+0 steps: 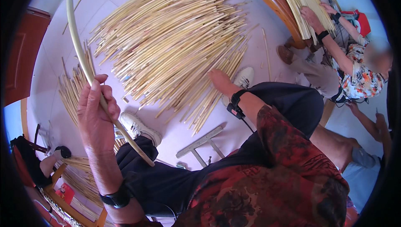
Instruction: The person assembles long wooden reeds into a larger structure by hand, using white tape to secure individual pieces and gathering bundles of reeds from the floor.
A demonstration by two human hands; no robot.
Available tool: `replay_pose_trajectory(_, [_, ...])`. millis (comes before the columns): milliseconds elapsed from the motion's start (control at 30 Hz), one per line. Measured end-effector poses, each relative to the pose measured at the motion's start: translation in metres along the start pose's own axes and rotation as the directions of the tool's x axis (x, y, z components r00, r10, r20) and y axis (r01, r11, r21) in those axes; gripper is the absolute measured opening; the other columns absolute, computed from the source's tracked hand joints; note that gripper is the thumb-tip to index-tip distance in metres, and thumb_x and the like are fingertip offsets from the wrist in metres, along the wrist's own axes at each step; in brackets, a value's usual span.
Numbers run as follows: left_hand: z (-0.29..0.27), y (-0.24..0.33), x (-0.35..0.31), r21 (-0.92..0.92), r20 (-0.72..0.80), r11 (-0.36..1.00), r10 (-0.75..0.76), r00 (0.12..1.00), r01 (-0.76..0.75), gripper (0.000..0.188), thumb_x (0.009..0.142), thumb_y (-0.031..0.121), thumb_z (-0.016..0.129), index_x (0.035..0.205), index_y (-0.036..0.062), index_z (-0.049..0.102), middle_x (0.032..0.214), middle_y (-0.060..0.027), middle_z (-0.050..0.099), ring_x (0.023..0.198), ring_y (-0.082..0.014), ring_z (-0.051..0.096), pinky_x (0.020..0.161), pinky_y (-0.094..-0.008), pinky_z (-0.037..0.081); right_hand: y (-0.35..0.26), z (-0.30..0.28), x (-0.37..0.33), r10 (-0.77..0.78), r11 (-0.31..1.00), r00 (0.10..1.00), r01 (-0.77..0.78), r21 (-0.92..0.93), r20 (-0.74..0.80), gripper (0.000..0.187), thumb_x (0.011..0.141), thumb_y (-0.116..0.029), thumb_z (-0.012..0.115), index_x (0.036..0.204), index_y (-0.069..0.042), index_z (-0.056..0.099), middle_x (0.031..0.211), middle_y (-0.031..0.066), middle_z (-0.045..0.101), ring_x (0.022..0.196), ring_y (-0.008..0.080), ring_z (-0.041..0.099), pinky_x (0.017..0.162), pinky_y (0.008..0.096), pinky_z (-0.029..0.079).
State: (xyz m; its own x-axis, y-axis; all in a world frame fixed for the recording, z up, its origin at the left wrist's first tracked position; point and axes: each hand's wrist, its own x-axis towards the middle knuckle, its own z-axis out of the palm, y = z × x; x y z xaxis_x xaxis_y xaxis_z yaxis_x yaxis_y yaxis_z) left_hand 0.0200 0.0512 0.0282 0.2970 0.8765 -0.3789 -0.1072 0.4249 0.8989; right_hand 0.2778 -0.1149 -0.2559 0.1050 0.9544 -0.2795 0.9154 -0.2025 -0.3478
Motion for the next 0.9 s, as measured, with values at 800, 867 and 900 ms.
replay_pose_trajectory(800, [0.01, 0.001, -0.004, 0.061, 0.096, 0.998, -0.038, 0.995, 0.032, 0.025, 0.089, 0.02, 0.039, 0.097, -0.002, 0.048, 0.064, -0.0026, 0.047, 0.049, -0.0071, 0.043, 0.044, -0.0199, 0.037, -0.027, -0.018, 0.019, -0.462, 0.878, 0.882, 0.44, -0.187, -0.09, 0.015, 0.068, -0.01, 0.048, 0.081, -0.012, 0.055, 0.074, 0.004, 0.051, 0.077, 0.0201, 0.049, 0.071, 0.0336, 0.036])
replay_pose_trajectory(867, [0.011, -0.001, -0.001, 0.17, 0.164, 0.985, -0.06, 0.985, 0.031, 0.028, 0.09, 0.02, 0.037, 0.101, -0.0045, 0.044, 0.065, -0.0041, 0.048, 0.048, -0.0085, 0.045, 0.045, -0.0213, 0.04, -0.045, -0.051, 0.015, -0.472, 0.875, 0.878, 0.455, -0.164, -0.085, 0.016, 0.068, -0.01, 0.048, 0.081, -0.013, 0.055, 0.072, 0.0036, 0.05, 0.077, 0.0203, 0.049, 0.072, 0.0339, 0.036])
replay_pose_trajectory(900, [0.011, -0.005, 0.0, 0.166, 0.172, 0.986, -0.058, 0.983, 0.03, 0.029, 0.09, 0.02, 0.035, 0.1, -0.0057, 0.043, 0.065, -0.0061, 0.049, 0.048, -0.0107, 0.047, 0.046, -0.0243, 0.043, -0.054, -0.072, 0.012, -0.521, 0.851, 0.843, 0.501, -0.153, -0.136, 0.015, 0.068, -0.01, 0.048, 0.081, -0.013, 0.055, 0.071, 0.0031, 0.049, 0.077, 0.0202, 0.049, 0.072, 0.0341, 0.036])
